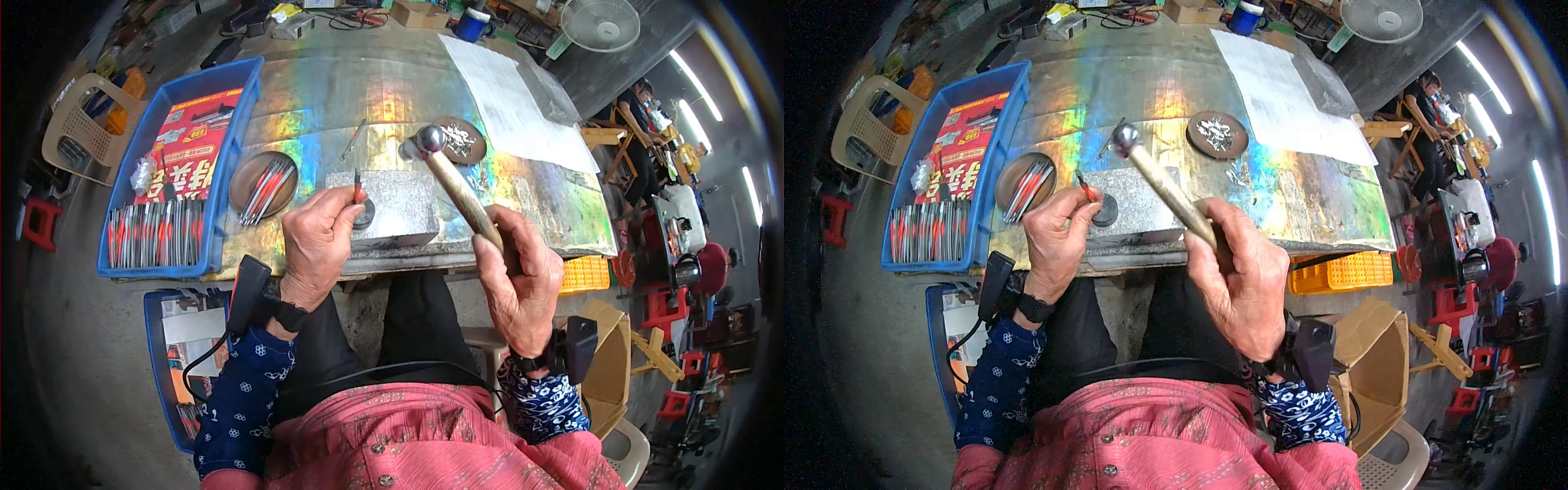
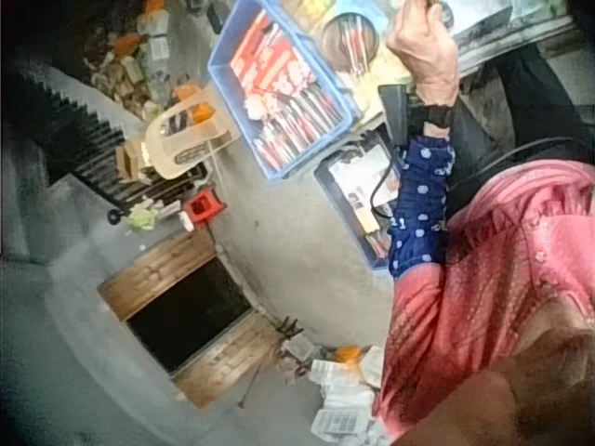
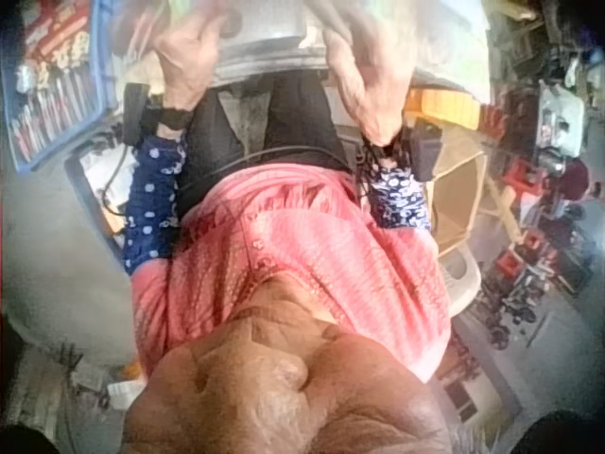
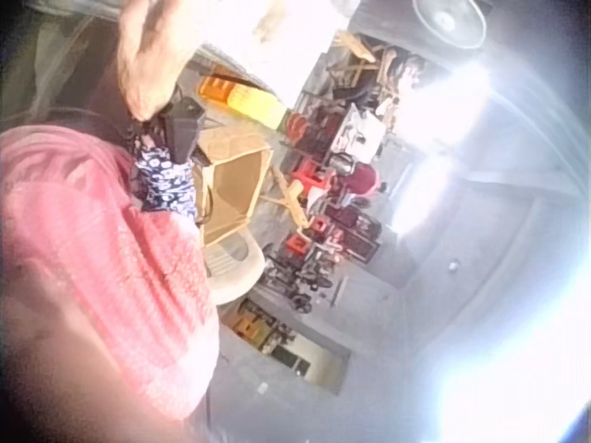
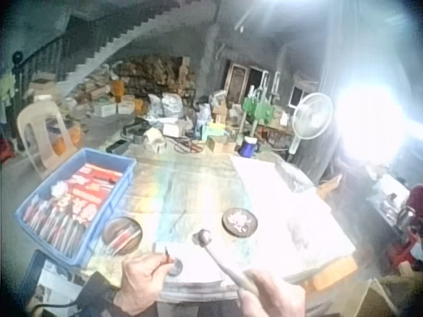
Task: The person repeatedly picks small metal pins from a tray, places each on a metal anvil, and strikes it with a hammer to shape it. After each strike, the pin is placed into a small dish on the table. The cycle continues with multiple pins throughout the clip.
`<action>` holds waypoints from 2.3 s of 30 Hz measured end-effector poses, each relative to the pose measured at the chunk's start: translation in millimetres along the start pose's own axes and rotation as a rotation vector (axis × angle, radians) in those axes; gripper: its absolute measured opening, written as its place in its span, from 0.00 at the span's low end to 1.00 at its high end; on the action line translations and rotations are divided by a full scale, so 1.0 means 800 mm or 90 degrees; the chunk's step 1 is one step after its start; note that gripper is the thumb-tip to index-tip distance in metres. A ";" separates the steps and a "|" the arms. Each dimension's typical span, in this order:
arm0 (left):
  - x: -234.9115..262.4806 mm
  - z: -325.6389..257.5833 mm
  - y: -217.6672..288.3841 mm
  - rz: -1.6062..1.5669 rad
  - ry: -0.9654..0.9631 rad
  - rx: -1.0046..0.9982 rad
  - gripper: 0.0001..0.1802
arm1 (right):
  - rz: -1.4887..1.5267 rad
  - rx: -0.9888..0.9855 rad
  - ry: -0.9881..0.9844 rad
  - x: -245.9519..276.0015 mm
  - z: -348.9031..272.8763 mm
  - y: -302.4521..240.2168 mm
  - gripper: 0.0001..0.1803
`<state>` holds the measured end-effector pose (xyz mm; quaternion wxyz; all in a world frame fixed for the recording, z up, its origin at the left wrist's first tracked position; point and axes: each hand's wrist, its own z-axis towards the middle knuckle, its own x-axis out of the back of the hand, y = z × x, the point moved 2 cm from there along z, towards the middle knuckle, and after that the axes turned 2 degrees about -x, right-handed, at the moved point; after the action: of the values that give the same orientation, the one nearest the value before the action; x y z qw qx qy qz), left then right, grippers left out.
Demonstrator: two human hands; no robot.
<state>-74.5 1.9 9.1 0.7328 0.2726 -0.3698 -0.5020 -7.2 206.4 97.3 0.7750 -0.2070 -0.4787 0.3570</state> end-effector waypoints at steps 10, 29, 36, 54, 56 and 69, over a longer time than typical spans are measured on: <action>-0.001 0.001 0.002 0.038 0.007 -0.011 0.06 | -0.076 0.129 -0.141 0.020 0.032 -0.047 0.15; -0.001 0.000 0.000 0.013 -0.012 0.026 0.07 | -0.087 0.132 -0.085 0.030 0.040 -0.056 0.14; -0.002 -0.001 -0.001 0.026 -0.001 0.010 0.07 | -0.024 0.269 0.016 0.034 0.040 -0.081 0.16; 0.027 0.002 -0.017 -0.381 0.005 0.222 0.08 | -0.104 0.040 -0.060 -0.003 -0.002 0.016 0.13; 0.039 0.000 -0.018 -0.415 0.007 0.272 0.08 | -0.149 0.073 -0.034 -0.011 -0.008 0.027 0.14; 0.091 -0.023 -0.038 -0.354 0.062 0.326 0.10 | -0.325 0.108 0.008 -0.064 -0.042 0.072 0.26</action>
<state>-59.6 -76.1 -5.9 0.4936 0.5603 -0.3600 -0.5593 -12.2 206.4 13.1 0.8574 -0.0160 -0.4788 0.1878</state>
